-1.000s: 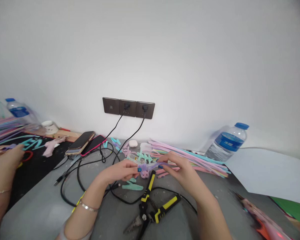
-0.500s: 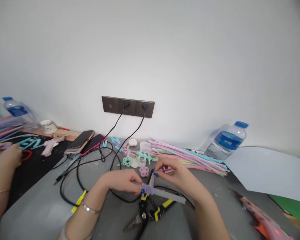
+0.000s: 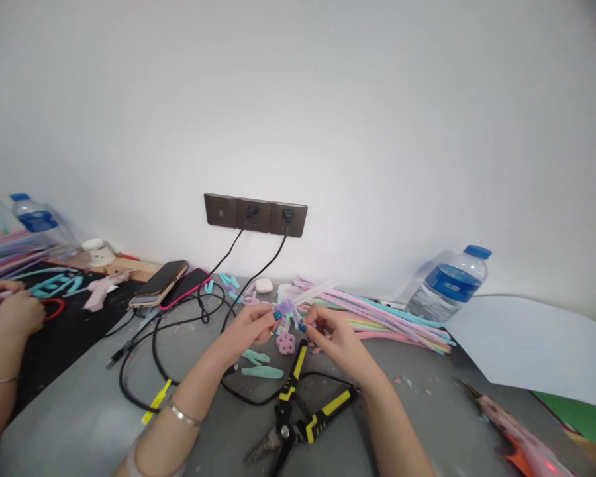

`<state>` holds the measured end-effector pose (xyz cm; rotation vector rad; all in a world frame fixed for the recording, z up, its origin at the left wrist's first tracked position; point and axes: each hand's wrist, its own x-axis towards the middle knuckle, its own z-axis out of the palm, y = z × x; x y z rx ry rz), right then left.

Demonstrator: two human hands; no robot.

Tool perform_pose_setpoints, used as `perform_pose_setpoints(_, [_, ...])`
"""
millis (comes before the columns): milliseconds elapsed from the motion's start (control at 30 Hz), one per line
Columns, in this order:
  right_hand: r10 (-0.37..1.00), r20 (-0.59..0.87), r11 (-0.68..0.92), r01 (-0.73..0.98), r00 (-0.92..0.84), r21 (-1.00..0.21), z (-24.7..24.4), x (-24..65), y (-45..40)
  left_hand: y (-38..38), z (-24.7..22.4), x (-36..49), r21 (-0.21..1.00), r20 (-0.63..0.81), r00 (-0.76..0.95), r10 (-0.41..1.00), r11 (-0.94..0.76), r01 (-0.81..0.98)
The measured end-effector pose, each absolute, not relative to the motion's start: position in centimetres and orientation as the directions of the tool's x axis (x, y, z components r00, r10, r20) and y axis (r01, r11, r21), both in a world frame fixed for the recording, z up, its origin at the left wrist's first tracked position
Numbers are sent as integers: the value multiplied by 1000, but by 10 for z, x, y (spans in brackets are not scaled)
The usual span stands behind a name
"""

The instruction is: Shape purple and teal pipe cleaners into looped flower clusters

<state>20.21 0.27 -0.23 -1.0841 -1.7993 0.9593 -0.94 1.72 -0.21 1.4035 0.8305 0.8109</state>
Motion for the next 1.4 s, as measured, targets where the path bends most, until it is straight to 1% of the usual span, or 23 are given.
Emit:
perform_pose_setpoints(67, [901, 291, 402, 370, -321, -837, 0, 199, 2, 21, -4, -6, 988, 49, 396, 917, -103, 115])
perform_pose_setpoints(133, [895, 300, 427, 440, -329, -790, 4, 200, 0, 23, -6, -6, 938, 111, 365, 924, -220, 270])
perform_pose_setpoints(200, [897, 286, 427, 488, -338, -761, 9, 204, -3, 24, -7, -9, 872, 131, 393, 910, -294, 390])
perform_pose_setpoints(300, [897, 237, 410, 500, -374, -763, 21, 212, -9, 19, -3, -11, 814, 60, 483, 874, -323, 483])
perform_pose_setpoints(367, [887, 206, 411, 504, -413, -760, 29, 217, -14, 14, 2, -13, 817, -23, 562, 827, -308, 487])
perform_pose_setpoints(467, [865, 147, 404, 491, -480, -772, 38, 225, -20, 6, 11, -14, 863, -134, 736, 664, -287, 416])
perform_pose_setpoints(533, [832, 94, 370, 423, -546, -827, 39, 229, -21, 3, 17, -16, 893, -203, 833, 515, -251, 373])
perform_pose_setpoints(600, [784, 60, 318, 317, -618, -893, 35, 231, -20, 3, 20, -18, 921, -241, 886, 396, -195, 338])
perform_pose_setpoints(667, [755, 66, 258, 203, -652, -945, 28, 229, -17, 4, 19, -19, 944, -228, 907, 353, -147, 295])
perform_pose_setpoints(733, [772, 103, 210, 98, -627, -973, 19, 225, -12, 6, 16, -20, 963, -173, 901, 397, -122, 239])
perform_pose_setpoints(833, [836, 191, 220, -4, -514, -975, 8, 216, -7, 8, 8, -17, 982, -87, 806, 586, -86, 168])
perform_pose_setpoints(900, [865, 220, 237, -20, -451, -971, 5, 209, -4, 9, 4, -13, 990, -42, 710, 703, -68, 125])
perform_pose_setpoints(1000, [914, 194, 198, -27, -357, -980, 2, 199, -2, 10, 1, -6, 989, 22, 593, 805, -103, 104])
perform_pose_setpoints(1133, [950, 165, 164, -25, -267, -986, -4, 193, 2, 12, -2, 0, 971, 55, 495, 867, -162, 175])
perform_pose_setpoints(1333, [936, 165, 133, -123, -310, -984, -15, 192, 7, 12, -4, 2, 955, 56, 491, 870, -189, 227])
perform_pose_setpoints(1400, [929, 156, 119, -129, -336, -985, -19, 194, 8, 12, -4, 2, 953, 45, 497, 866, -186, 238])
